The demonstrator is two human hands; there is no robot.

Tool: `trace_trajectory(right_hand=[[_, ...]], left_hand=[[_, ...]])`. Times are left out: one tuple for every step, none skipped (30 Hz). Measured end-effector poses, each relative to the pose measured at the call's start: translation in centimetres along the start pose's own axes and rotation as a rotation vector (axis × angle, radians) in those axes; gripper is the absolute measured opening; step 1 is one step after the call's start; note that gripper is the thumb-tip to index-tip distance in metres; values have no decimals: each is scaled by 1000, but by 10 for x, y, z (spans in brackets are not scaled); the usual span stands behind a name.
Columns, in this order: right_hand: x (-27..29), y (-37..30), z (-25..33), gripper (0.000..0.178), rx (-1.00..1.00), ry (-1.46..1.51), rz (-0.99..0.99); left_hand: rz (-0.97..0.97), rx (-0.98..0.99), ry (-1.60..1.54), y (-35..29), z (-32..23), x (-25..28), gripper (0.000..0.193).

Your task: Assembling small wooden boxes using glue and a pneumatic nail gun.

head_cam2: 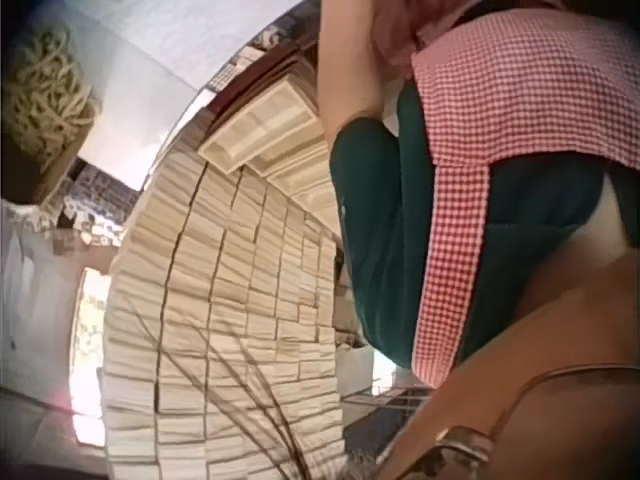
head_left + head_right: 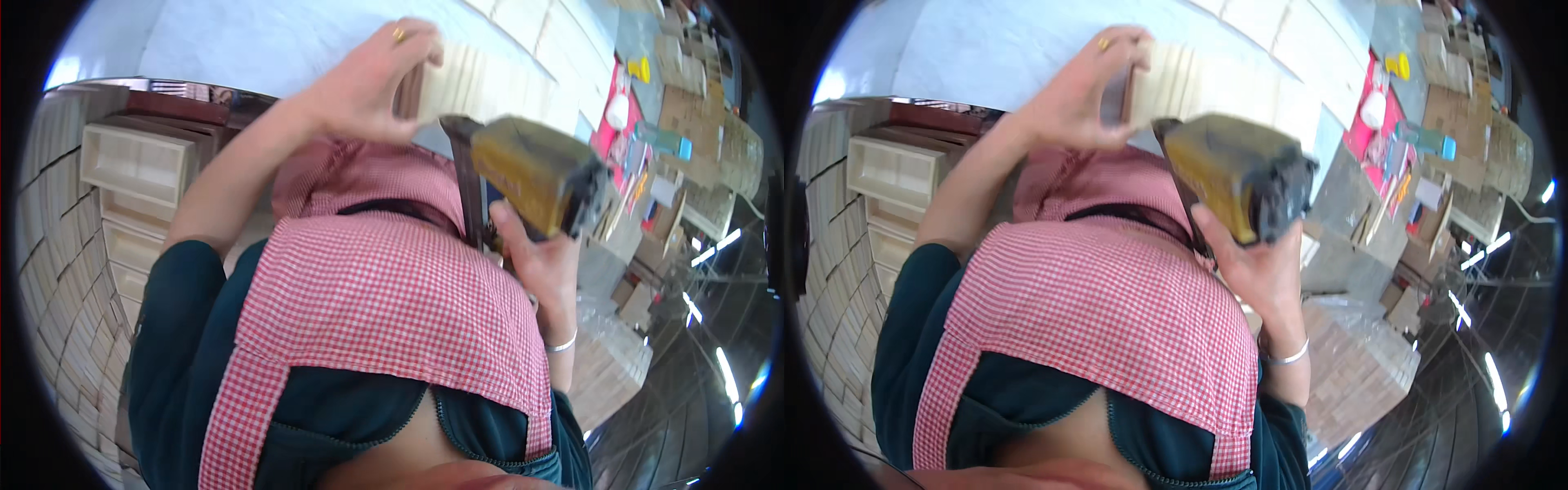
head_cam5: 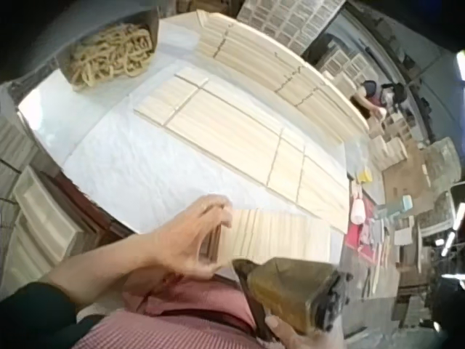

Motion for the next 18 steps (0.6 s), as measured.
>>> trace_trajectory(right_hand=[[0, -5, 0, 44, 78, -6, 7], [-1, -8, 0, 45, 94, -15, 4], [-3, -11, 2, 46, 109, -24, 0], [-6, -10, 1, 46, 146, -7, 11], [-9, -6, -1, 47, 189, 20, 11], [-13, -5, -3, 48, 226, 35, 10], [-14, -4, -2, 48, 248, 44, 38], [-12, -1, -6, 48, 215, 30, 29], [-10, 4, -9, 48, 182, 16, 29], [-9, 7, -12, 49, 148, -4, 21], [-8, 10, -16, 49, 113, -25, 9], [-1, 9, -15, 49, 114, -6, -27], [7, 9, -17, 50, 112, 14, -67], [11, 12, -19, 50, 125, 8, -38], [19, 15, -20, 50, 150, -23, -41], [30, 15, -24, 51, 165, -48, -61], [38, 14, -30, 51, 165, -49, -51], [48, 12, -34, 50, 188, -72, -58]], left_hand=[[-13, 38, 53, -16, -3, 11, 68], [-16, 85, 98, -36, -5, 26, 76], [-22, 134, 142, -61, -12, 47, 84], [-18, 223, 214, -88, -16, 60, 95], [-67, 282, 296, -113, -18, 74, 96], [-121, 346, 364, -138, -19, 81, 98], [-136, 449, 417, -156, -28, 84, 96], [-152, 551, 467, -171, -34, 86, 95], [-167, 572, 500, -179, -43, 86, 95], [-184, 644, 293, -184, -43, 74, 87], [-202, 705, 81, -186, -39, 59, 79], [-231, 528, 87, -172, -45, 46, 69], [-253, 347, 91, -153, -49, 33, 59], [-219, 307, -26, -133, -53, 21, 43], [-268, 366, -85, -121, -57, 15, 35], [-301, 414, -153, -111, -60, 13, 29], [-319, 464, -117, -107, -55, 18, 25], [-332, 513, -80, -102, -42, 27, 22]])
Point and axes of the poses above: each hand's wrist, its own y-axis towards the middle knuckle, its own x-axis out of the back of the hand, z = x × y, the point moved 8 cm from there along y, towards the middle knuckle, and after that the axes turned 6 degrees about y, right-handed, at the moved point
